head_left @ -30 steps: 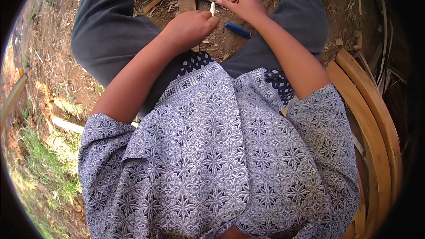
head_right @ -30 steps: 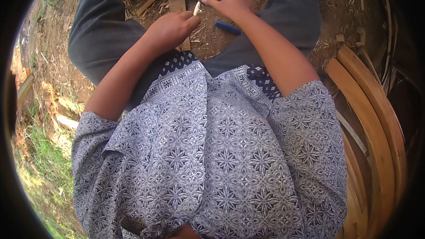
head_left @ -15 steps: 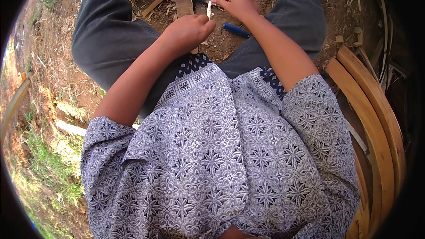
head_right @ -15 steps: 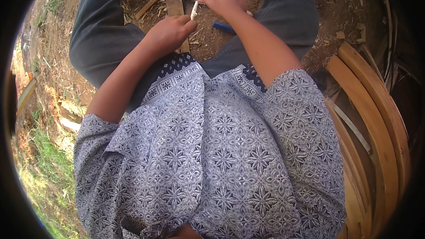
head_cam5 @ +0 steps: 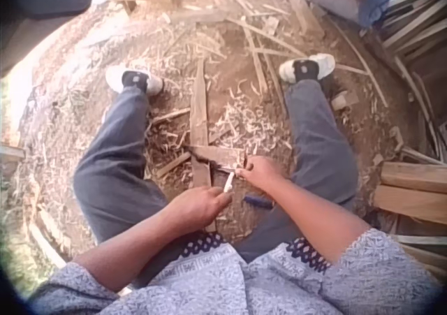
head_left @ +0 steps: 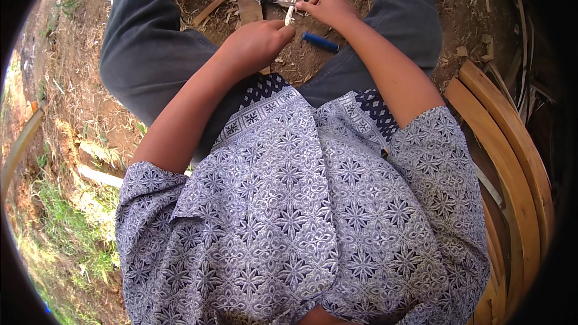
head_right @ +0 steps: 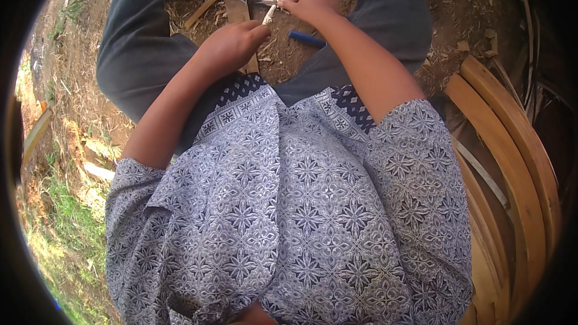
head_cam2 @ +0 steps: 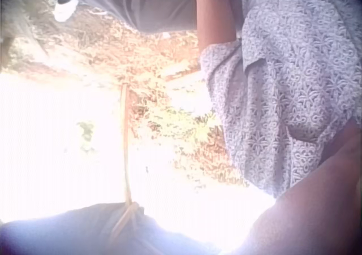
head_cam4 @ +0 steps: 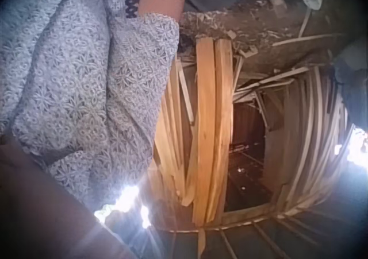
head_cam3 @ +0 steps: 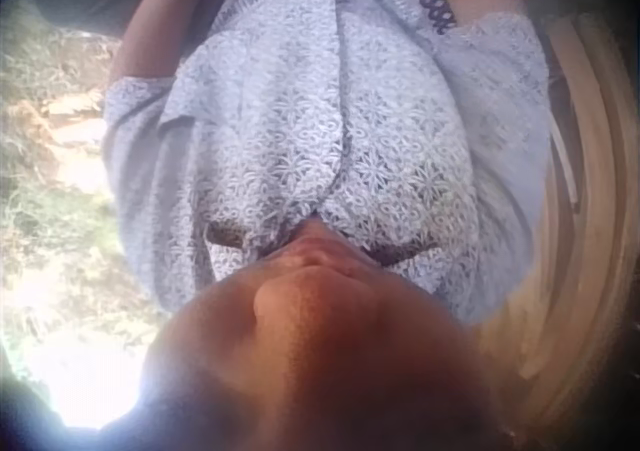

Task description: The person sits on the ground and uses a knife to carve a small piece of wood held in their left hand. They repeatedly shave thin strips from the wood, creating a pile of shavings on the ground.

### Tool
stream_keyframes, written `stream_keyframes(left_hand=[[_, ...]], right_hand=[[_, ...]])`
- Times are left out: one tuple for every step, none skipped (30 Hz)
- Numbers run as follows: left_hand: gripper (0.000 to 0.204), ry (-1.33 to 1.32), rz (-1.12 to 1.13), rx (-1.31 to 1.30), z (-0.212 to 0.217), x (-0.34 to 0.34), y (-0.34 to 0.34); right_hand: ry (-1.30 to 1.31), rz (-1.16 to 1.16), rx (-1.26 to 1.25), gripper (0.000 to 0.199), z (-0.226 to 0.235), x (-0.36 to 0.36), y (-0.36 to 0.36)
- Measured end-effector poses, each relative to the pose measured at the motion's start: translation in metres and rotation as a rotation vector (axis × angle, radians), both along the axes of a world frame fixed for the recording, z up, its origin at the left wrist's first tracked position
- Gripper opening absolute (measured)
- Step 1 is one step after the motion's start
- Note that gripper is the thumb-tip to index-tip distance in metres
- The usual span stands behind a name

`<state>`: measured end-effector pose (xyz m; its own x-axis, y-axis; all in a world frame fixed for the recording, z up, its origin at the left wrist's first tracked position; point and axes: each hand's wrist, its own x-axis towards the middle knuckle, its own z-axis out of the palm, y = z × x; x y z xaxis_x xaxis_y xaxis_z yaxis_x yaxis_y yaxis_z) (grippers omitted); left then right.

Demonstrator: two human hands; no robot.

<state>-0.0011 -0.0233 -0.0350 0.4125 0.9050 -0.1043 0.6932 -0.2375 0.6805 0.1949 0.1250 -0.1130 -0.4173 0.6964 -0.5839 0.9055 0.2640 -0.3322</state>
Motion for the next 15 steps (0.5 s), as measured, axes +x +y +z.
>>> stream_keyframes(left_hand=[[0.014, 0.009, -0.02, 0.0, 0.0, 0.0, 0.001], [0.014, 0.019, -0.039, -0.001, 0.001, 0.0, 0.002], [0.013, 0.034, -0.037, -0.002, 0.003, 0.0, 0.003], [0.013, 0.051, -0.034, -0.006, 0.007, -0.001, 0.003], [0.013, 0.068, -0.031, -0.009, 0.009, 0.0, 0.002], [0.013, 0.057, -0.016, -0.007, 0.007, -0.001, 0.002], [0.012, 0.046, -0.001, -0.001, 0.006, -0.003, 0.003], [0.012, 0.035, 0.013, 0.005, 0.005, -0.004, 0.004], [0.012, 0.022, 0.022, -0.008, 0.006, -0.004, 0.005], [0.012, 0.012, 0.034, -0.025, 0.009, -0.005, 0.005], [0.012, 0.001, 0.046, -0.042, 0.01, -0.005, 0.006], [0.012, -0.01, 0.052, -0.036, 0.009, -0.005, 0.006], [0.012, -0.023, 0.053, -0.028, 0.008, -0.005, 0.007], [0.012, -0.036, 0.055, -0.021, 0.007, -0.006, 0.008], [0.013, -0.037, 0.051, -0.031, 0.007, -0.006, 0.008]], right_hand=[[-0.012, -0.014, -0.024, 0.052, 0.001, 0.001, 0.0], [-0.023, -0.027, -0.049, 0.051, 0.002, 0.001, -0.001], [-0.034, -0.041, -0.073, 0.05, 0.002, 0.001, -0.001], [0.005, -0.046, -0.098, 0.049, 0.001, 0.001, -0.002], [0.043, -0.052, -0.122, 0.049, 0.0, 0.0, -0.002], [0.082, -0.058, -0.146, 0.049, -0.002, -0.001, -0.003], [0.103, -0.087, -0.157, 0.049, -0.004, 0.001, -0.003], [0.123, -0.116, -0.166, 0.048, -0.007, 0.003, -0.006], [0.144, -0.145, -0.176, 0.048, -0.01, 0.005, -0.007], [0.129, -0.126, -0.127, 0.048, -0.006, 0.003, -0.008], [0.114, -0.107, -0.077, 0.048, -0.001, 0.003, -0.009], [0.099, -0.087, -0.028, 0.048, 0.003, 0.001, -0.011], [0.065, -0.099, 0.002, 0.047, 0.007, 0.001, -0.012], [0.031, -0.11, 0.031, 0.047, 0.01, 0.001, -0.013], [-0.003, -0.121, 0.061, 0.047, 0.011, 0.001, -0.013]])
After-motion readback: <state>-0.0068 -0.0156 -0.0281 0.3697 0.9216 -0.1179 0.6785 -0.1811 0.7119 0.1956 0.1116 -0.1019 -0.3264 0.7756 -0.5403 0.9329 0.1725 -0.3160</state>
